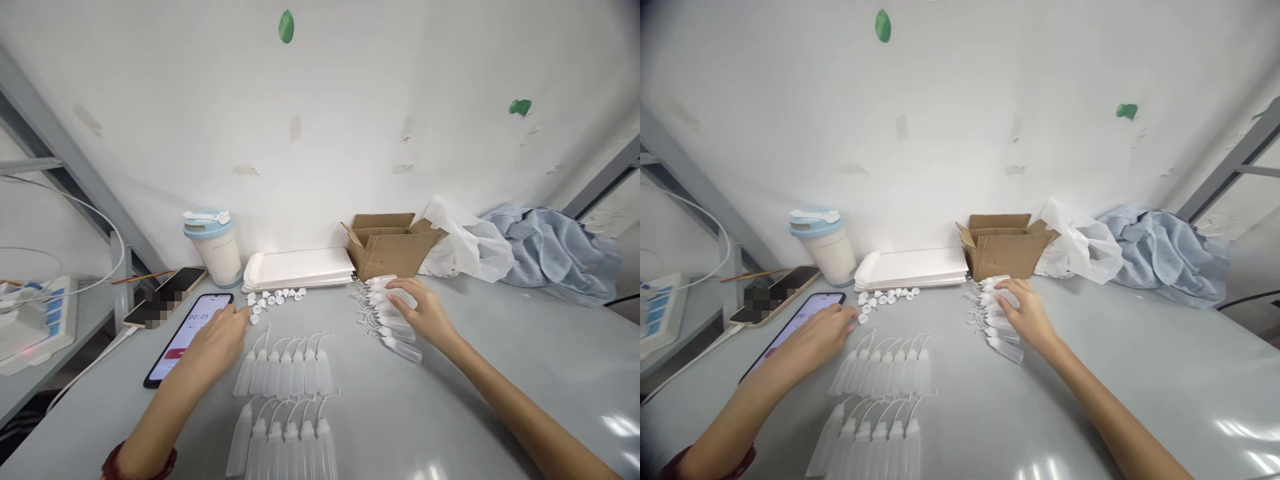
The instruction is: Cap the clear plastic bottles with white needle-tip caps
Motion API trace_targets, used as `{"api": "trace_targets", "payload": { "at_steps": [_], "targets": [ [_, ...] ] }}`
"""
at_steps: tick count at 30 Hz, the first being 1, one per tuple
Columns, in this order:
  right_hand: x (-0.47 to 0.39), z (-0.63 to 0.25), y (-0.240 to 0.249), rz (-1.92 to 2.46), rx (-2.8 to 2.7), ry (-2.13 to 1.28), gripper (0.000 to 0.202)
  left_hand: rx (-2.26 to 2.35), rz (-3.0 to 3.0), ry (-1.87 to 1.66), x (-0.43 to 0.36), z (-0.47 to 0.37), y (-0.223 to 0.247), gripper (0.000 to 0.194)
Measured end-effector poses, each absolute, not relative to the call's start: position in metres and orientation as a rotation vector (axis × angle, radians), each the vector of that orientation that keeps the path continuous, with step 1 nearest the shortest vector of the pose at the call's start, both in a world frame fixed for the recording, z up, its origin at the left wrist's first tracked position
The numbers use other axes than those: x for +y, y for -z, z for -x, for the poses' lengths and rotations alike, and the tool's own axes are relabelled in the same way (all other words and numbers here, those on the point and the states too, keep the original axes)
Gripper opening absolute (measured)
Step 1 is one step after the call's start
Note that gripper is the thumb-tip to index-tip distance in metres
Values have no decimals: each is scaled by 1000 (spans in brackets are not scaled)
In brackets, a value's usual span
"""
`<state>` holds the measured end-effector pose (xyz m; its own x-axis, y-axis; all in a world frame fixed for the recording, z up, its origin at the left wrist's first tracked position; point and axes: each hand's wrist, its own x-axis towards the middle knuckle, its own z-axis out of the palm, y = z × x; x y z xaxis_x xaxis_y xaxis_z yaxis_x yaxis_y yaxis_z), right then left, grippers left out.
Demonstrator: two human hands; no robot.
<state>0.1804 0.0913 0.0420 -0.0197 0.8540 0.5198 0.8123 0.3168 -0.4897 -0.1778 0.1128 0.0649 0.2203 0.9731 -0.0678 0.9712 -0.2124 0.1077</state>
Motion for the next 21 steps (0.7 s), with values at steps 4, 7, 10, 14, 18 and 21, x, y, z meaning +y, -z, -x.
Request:
{"api": "trace_targets", "payload": {
  "at_steps": [4, 7, 10, 14, 18, 21],
  "targets": [
    [78, -161, -49, 1359, -1853, 43, 16, 1905, -2356, 10, 117, 175, -61, 20],
    [56, -136, -54, 1159, -2043, -84, 20, 1869, -2378, -5, 119, 173, -60, 23],
    [35, -114, -56, 1058, -2288, -366, 28, 1835, -2395, -12, 119, 170, -57, 27],
    [24, -99, -53, 1057, -2449, -561, 29, 1828, -2414, -8, 119, 164, -54, 25],
    [27, -94, -51, 1091, -2498, -634, 28, 1802, -2430, 28, 116, 161, -57, 20],
    [29, -91, -51, 1151, -2510, -636, 26, 1793, -2425, 50, 114, 160, -60, 19]
  ]
}}
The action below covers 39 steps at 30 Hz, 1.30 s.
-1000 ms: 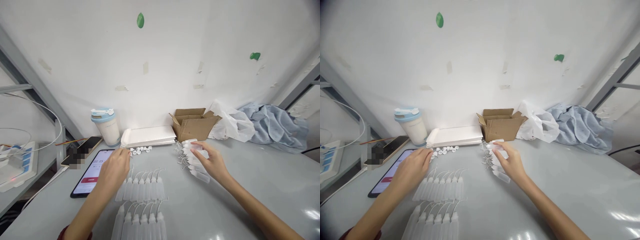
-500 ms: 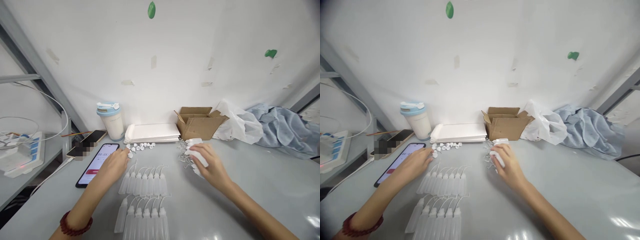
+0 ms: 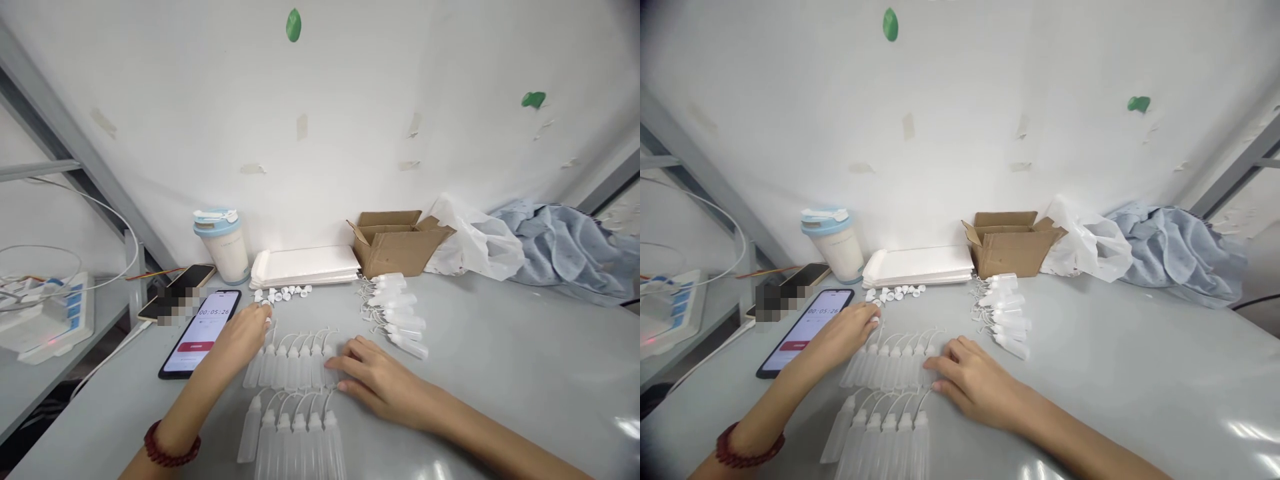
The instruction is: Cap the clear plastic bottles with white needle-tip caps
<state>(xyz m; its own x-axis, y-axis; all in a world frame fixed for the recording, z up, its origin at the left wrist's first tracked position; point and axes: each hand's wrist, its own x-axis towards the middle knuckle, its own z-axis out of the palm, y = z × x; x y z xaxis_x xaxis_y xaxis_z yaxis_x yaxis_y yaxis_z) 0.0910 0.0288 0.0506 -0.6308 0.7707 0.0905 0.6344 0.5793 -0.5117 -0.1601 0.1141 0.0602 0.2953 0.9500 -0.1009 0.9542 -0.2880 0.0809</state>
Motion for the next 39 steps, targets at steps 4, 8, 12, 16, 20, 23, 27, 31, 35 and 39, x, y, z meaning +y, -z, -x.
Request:
{"api": "trace_targets", "payload": {
  "at_steps": [4, 8, 12, 16, 20, 23, 27, 31, 35, 39],
  "targets": [
    [29, -88, -50, 1249, -2537, -607, 22, 1813, -2399, 53, 112, 160, -64, 19],
    [30, -90, -51, 1299, -2533, -599, 22, 1863, -2369, 52, 110, 158, -68, 18],
    [30, -94, -51, 1338, -2489, -578, 20, 1891, -2334, 42, 110, 157, -69, 19],
    [30, -101, -49, 1360, -2415, -531, 14, 1877, -2313, -5, 115, 158, -65, 16],
    [31, -108, -48, 1297, -2350, -456, 13, 1854, -2296, -53, 118, 160, -64, 15],
    [30, -109, -48, 1232, -2348, -386, 15, 1848, -2275, -74, 120, 161, -63, 18],
    [28, -109, -48, 1207, -2356, -344, 18, 1923, -2227, -150, 120, 161, -65, 27],
    [25, -107, -51, 1168, -2364, -390, 18, 1929, -2195, -339, 112, 155, -78, 35],
    [19, -105, -52, 1112, -2298, -557, 11, 1372, -1830, -649, 92, 134, -90, 32],
    [12, -103, -49, 1190, -2147, -745, 6, 1056, -1492, -630, 73, 110, -85, 28]
  ]
}}
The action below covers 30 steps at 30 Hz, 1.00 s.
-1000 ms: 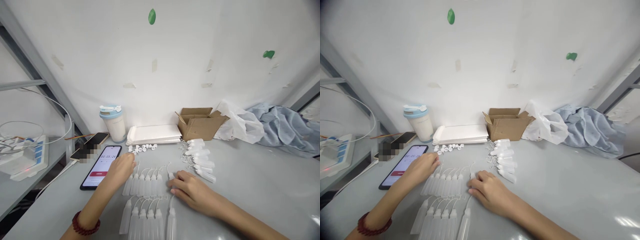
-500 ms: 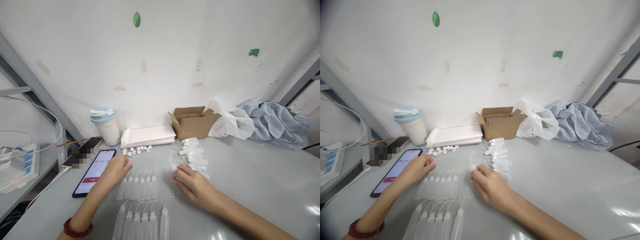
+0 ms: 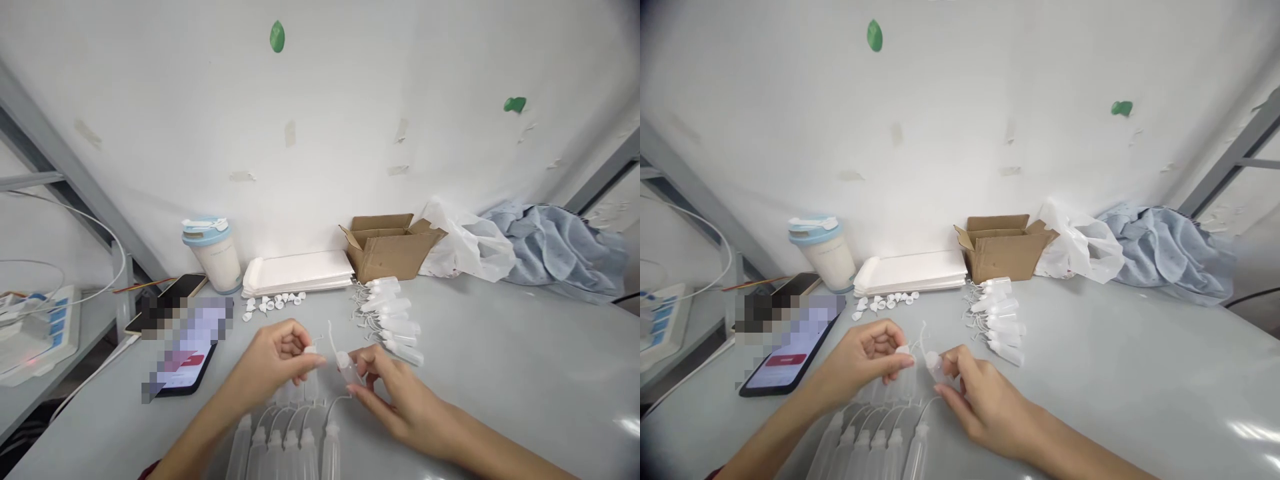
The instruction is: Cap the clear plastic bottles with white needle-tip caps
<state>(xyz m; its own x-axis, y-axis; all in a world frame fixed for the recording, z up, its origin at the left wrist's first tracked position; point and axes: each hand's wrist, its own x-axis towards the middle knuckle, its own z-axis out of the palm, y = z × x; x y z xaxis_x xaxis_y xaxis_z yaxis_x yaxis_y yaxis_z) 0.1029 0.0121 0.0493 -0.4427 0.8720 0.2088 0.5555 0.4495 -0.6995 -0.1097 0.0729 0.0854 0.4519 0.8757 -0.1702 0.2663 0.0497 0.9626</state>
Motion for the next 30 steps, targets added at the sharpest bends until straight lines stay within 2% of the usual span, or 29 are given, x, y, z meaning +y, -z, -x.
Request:
{"api": "trace_targets", "payload": {
  "at_steps": [2, 5, 7, 16, 19, 23, 30],
  "targets": [
    [10, -102, -49, 1207, -2116, -807, 13, 972, -1420, -658, 67, 102, -81, 26],
    [8, -101, -52, 1191, -2134, -871, 34, 920, -1400, -699, 63, 99, -76, 21],
    [8, -101, -57, 1206, -2184, -866, 39, 907, -1421, -706, 62, 99, -73, 19],
    [9, -101, -67, 1207, -2126, -953, 33, 835, -1588, -701, 62, 101, -75, 9],
    [11, -101, -65, 1168, -1971, -1119, 29, 821, -1637, -673, 61, 101, -81, 8],
    [15, -100, -65, 1065, -1686, -1523, 27, 844, -1617, -645, 59, 100, -81, 8],
    [19, -99, -67, 1039, -1458, -1699, 30, 846, -1572, -610, 54, 97, -78, 9]
  ]
}}
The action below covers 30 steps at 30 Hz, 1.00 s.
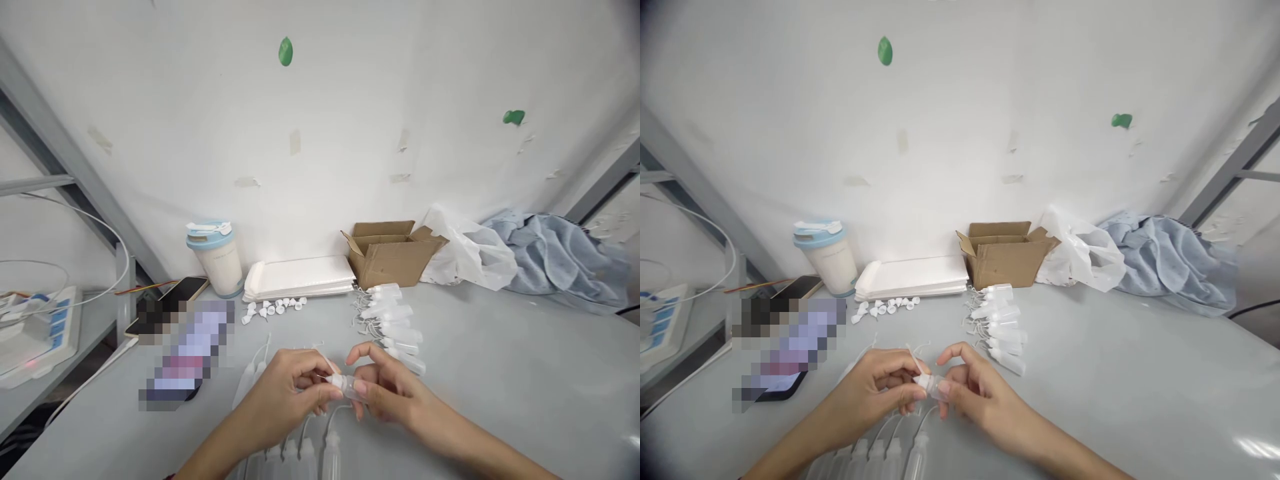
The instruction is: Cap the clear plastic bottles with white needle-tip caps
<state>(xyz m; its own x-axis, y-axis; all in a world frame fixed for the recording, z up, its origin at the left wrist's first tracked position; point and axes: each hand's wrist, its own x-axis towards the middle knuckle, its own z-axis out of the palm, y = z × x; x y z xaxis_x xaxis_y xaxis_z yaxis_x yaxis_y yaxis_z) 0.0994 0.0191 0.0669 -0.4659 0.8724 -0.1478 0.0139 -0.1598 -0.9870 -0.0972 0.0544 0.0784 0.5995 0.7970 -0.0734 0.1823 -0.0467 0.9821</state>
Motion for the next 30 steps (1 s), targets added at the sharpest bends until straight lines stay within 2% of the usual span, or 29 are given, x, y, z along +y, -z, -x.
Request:
{"api": "trace_targets", "payload": {
  "at_steps": [7, 15, 21, 30],
  "targets": [
    [22, -100, -63, 1005, -1325, -1835, 37, 827, -1670, -667, 55, 96, -77, 10],
    [19, -97, -63, 1076, -1420, -1737, 35, 831, -1513, -510, 54, 97, -82, 10],
    [19, -97, -63, 1106, -1437, -1723, 37, 862, -1574, -552, 53, 97, -78, 10],
    [18, -96, -60, 1133, -1544, -1615, 31, 862, -1653, -554, 53, 94, -76, 10]
  ]
}}
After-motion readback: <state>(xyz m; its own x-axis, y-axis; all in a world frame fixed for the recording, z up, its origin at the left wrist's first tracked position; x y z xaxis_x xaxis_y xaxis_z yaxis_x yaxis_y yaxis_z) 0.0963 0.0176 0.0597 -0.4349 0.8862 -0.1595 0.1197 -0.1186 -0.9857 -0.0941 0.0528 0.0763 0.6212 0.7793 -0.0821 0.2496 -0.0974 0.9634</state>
